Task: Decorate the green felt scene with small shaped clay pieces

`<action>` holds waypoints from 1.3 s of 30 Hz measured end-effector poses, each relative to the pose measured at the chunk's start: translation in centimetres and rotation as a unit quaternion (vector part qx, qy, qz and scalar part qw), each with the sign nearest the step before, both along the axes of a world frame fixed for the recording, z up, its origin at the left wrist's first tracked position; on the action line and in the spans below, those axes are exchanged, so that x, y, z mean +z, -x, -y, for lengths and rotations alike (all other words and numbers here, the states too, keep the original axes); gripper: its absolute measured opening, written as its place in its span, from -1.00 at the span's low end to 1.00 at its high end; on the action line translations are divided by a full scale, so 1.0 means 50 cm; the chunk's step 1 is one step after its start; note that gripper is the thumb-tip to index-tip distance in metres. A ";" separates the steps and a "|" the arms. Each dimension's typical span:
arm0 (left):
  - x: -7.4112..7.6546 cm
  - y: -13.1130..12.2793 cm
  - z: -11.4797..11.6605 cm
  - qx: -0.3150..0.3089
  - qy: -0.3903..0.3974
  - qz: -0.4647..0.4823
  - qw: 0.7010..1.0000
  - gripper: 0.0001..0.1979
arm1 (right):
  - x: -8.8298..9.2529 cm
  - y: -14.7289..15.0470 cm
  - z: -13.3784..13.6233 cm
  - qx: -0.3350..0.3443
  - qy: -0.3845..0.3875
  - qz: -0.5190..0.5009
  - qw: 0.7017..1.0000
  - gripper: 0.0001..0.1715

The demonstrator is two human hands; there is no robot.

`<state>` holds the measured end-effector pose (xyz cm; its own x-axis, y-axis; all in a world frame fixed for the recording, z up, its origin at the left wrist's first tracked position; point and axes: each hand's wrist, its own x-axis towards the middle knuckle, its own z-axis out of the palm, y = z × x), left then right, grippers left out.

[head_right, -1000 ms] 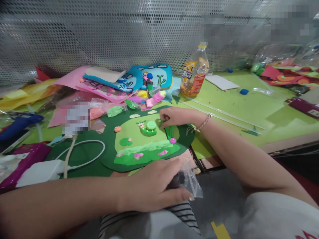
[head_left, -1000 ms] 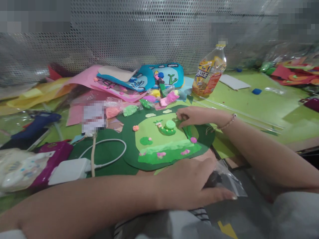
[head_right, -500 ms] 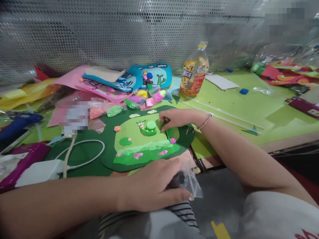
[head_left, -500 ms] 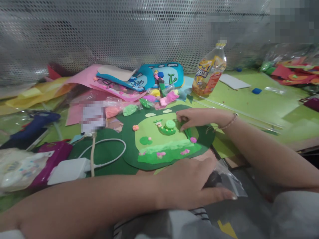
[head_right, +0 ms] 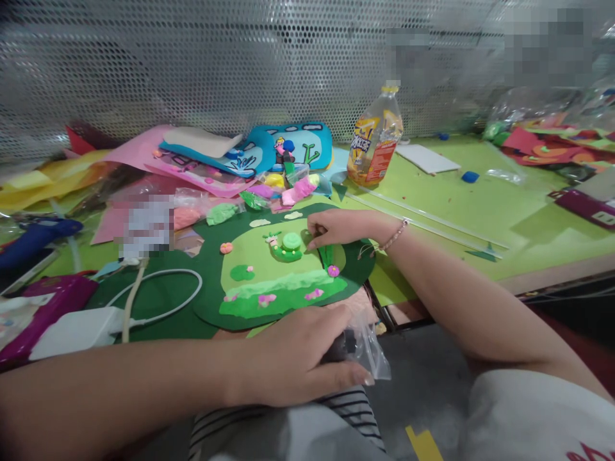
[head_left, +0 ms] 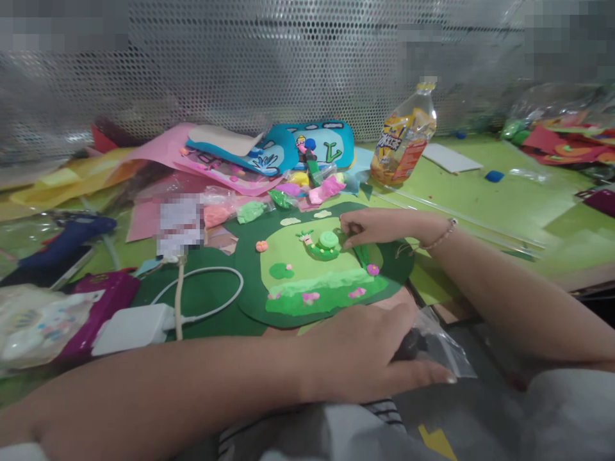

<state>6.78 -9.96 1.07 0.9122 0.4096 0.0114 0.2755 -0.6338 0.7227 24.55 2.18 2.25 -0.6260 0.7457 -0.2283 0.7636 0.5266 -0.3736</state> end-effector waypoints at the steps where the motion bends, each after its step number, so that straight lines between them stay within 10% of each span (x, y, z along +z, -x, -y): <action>1: 0.000 0.000 0.000 -0.001 0.001 0.003 1.000 -0.46 | -0.001 0.000 0.000 -0.002 0.000 0.000 1.000 -0.59; 39: 0.000 0.000 -0.001 -0.011 -0.009 0.005 1.000 -0.45 | -0.006 0.013 0.005 -0.043 -0.043 -0.013 0.998 -0.91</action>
